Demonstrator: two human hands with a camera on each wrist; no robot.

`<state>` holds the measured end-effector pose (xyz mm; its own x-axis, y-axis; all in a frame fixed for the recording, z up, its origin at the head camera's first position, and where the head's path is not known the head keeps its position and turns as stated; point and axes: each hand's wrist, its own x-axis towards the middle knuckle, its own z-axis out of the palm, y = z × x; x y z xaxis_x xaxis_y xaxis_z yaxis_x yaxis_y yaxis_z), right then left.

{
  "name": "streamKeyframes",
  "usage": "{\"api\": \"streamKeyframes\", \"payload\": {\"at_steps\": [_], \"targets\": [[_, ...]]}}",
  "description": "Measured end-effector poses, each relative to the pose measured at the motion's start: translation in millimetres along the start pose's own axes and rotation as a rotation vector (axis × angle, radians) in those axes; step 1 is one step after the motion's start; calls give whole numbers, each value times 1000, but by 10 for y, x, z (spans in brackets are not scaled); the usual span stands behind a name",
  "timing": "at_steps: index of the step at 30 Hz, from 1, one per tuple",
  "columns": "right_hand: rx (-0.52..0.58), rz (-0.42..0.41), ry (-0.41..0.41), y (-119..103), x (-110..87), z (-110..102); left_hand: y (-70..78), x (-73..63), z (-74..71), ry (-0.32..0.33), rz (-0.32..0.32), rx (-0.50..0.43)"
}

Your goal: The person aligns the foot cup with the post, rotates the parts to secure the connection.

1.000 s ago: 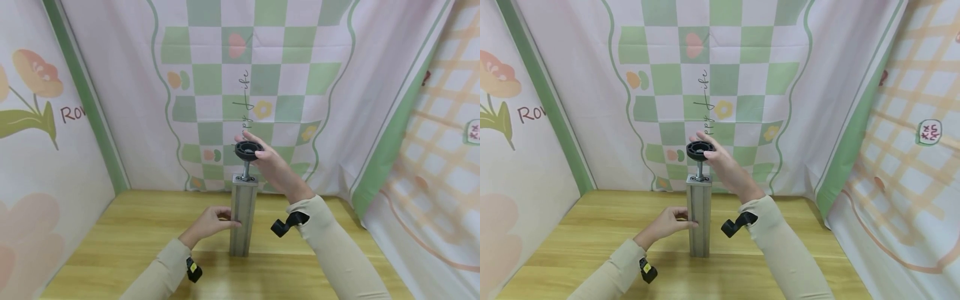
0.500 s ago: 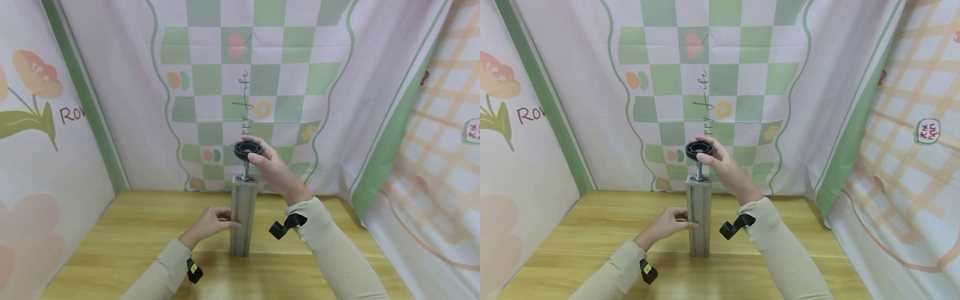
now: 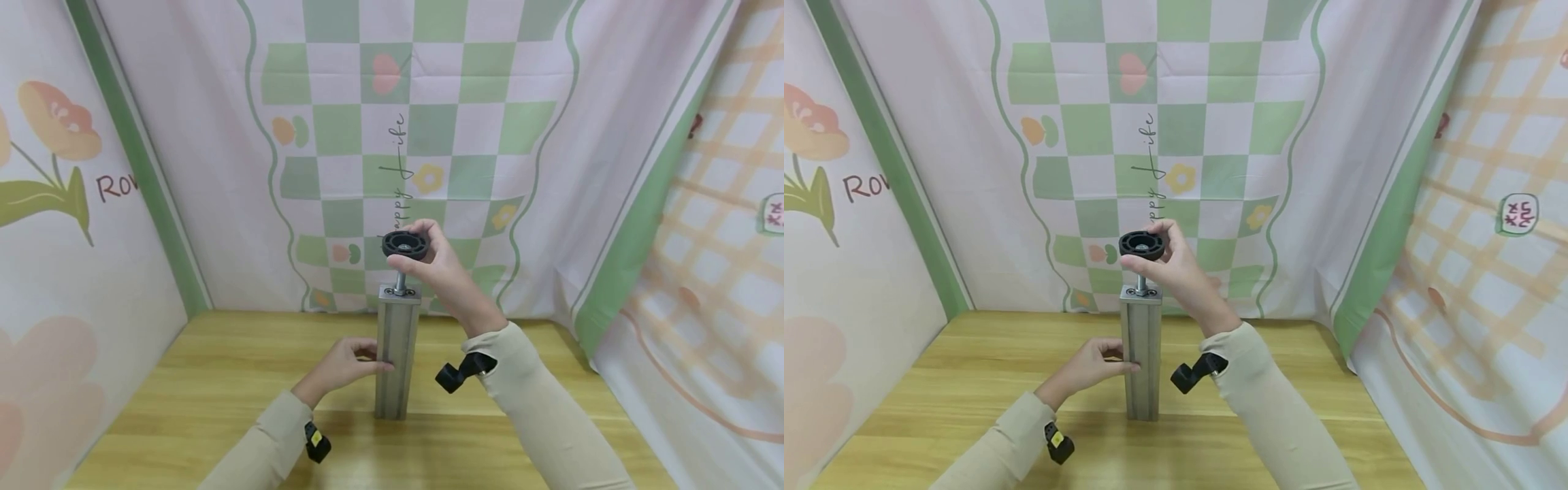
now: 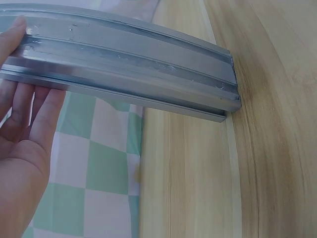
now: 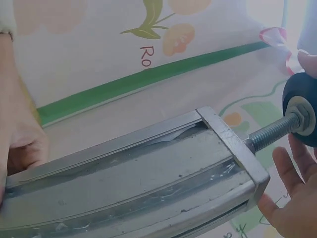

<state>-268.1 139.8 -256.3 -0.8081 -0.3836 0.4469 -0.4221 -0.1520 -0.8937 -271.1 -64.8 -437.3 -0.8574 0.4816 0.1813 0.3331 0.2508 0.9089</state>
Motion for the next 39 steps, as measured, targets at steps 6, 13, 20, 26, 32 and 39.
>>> {"api": "streamKeyframes", "payload": {"at_steps": [6,13,20,26,32,39], "targets": [[-4,13,50,-41,14,92,-11,3,-3,4,10,5],[-47,-5,71,-38,-9,119,-3,3,0,7,8,2],[-124,-106,25,-7,-22,28,-13,14,-3,-4,-1,13],[103,-110,-146,56,21,-73,0,3,-5,-2,-15,14],[163,-137,-200,132,18,-122,-12,7,-3,4,-10,26],[194,-126,-140,164,11,-114,-8,6,-4,9,-11,17]]}}
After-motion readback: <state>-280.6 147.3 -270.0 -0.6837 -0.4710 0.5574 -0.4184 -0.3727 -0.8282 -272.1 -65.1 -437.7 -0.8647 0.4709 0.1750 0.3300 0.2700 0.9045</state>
